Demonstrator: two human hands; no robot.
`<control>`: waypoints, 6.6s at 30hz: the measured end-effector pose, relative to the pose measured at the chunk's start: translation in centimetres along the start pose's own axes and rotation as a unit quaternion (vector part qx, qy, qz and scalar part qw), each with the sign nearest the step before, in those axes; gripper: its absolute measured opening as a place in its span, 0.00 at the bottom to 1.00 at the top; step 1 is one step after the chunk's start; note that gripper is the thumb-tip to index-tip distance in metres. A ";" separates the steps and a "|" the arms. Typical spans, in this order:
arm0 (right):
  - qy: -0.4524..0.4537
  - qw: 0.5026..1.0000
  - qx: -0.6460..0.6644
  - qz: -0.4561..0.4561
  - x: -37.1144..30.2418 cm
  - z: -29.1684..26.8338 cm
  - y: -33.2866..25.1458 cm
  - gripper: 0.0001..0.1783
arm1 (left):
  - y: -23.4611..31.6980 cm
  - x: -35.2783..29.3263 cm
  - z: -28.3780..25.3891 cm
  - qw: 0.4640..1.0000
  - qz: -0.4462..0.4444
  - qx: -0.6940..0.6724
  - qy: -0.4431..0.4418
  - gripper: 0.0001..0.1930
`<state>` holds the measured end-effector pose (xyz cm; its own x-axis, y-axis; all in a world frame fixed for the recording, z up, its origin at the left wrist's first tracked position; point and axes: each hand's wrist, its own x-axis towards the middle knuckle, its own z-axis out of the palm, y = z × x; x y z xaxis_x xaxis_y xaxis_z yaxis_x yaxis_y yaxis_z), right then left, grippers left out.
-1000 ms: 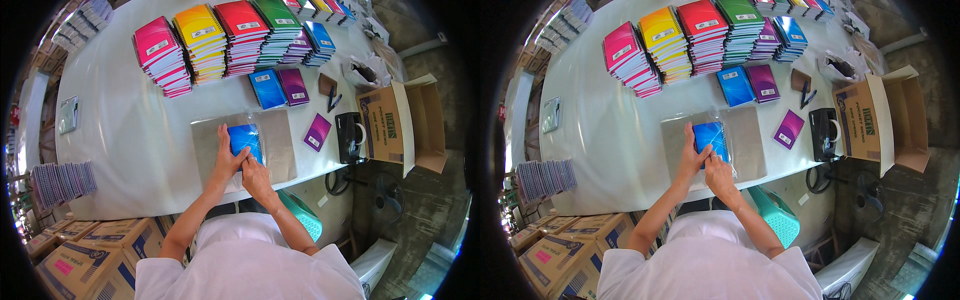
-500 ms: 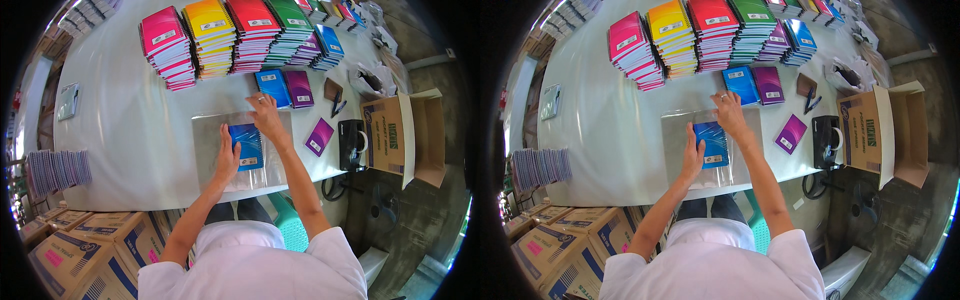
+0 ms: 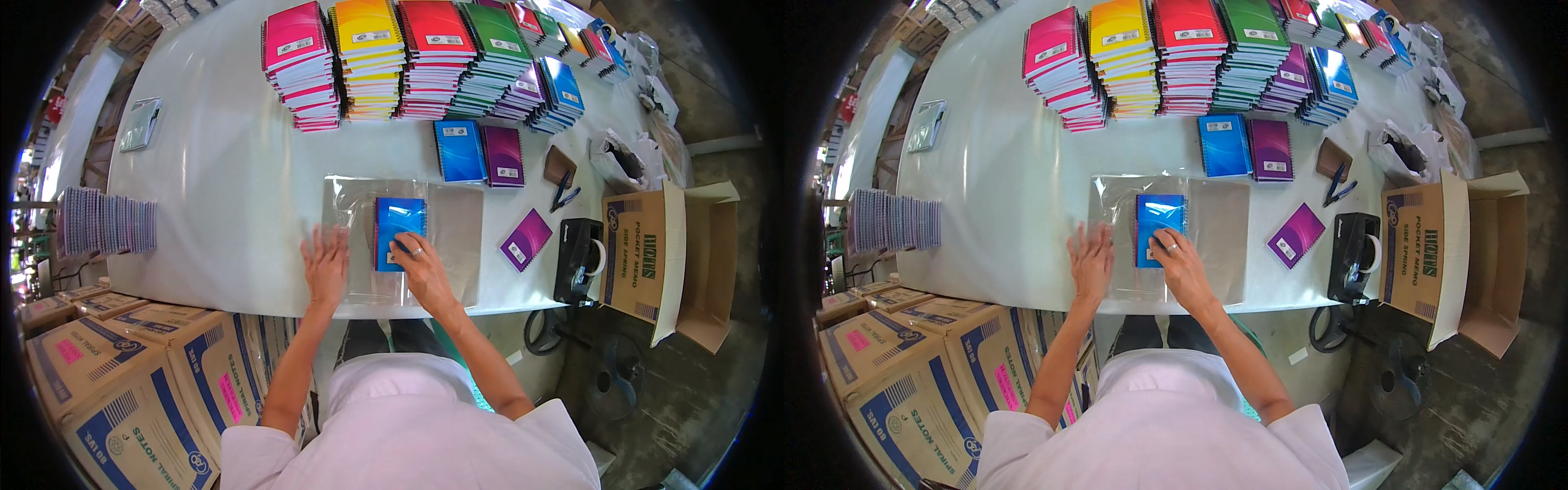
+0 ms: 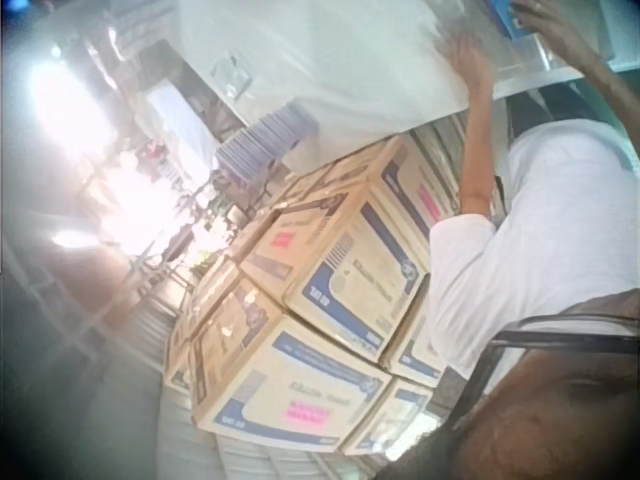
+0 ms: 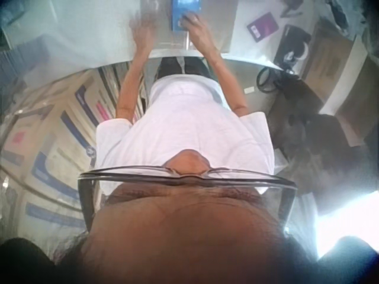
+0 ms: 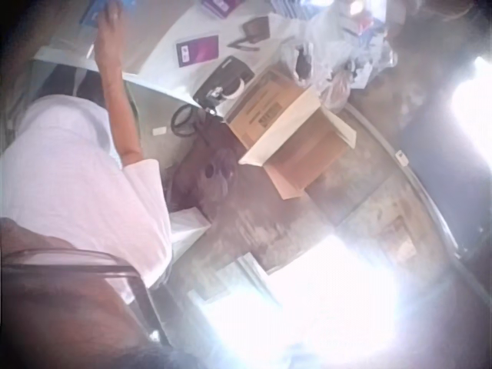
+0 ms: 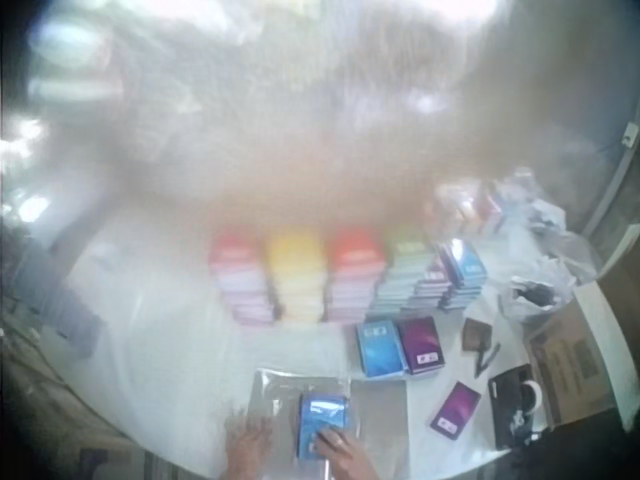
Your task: The person gathers colorful notebooks from stacks on a table, arranges them into groups, and places each group into a clear plastic sleeve. The person then seals each plastic sleeve with adhesive tape.
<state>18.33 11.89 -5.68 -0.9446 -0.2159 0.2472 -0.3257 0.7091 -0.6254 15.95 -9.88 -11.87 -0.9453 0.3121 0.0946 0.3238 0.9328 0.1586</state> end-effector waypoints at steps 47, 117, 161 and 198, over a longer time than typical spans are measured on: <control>0.085 0.992 0.050 0.083 0.5 -1.1 1.5 0.21 | 0.8 17.9 -4.3 0.815 0.568 -0.114 -0.006 0.21; -0.108 0.927 0.205 0.296 0.4 -12.3 5.0 0.15 | 7.2 19.7 -4.9 0.920 0.253 -0.082 -0.287 0.72; 0.038 0.916 0.389 0.092 0.3 -2.9 4.2 0.35 | 2.2 8.4 -4.3 0.720 0.065 -0.663 -0.195 0.60; 0.152 0.952 0.246 0.103 -1.2 -2.6 1.7 0.26 | 1.3 10.0 -7.3 0.872 0.271 -0.405 -0.034 0.31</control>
<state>19.04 15.11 -5.15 -0.9597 0.1501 0.2374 -0.1848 0.2992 -0.9361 7.19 -6.88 -3.54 -0.6360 0.7036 0.3170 0.6189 0.2196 0.7542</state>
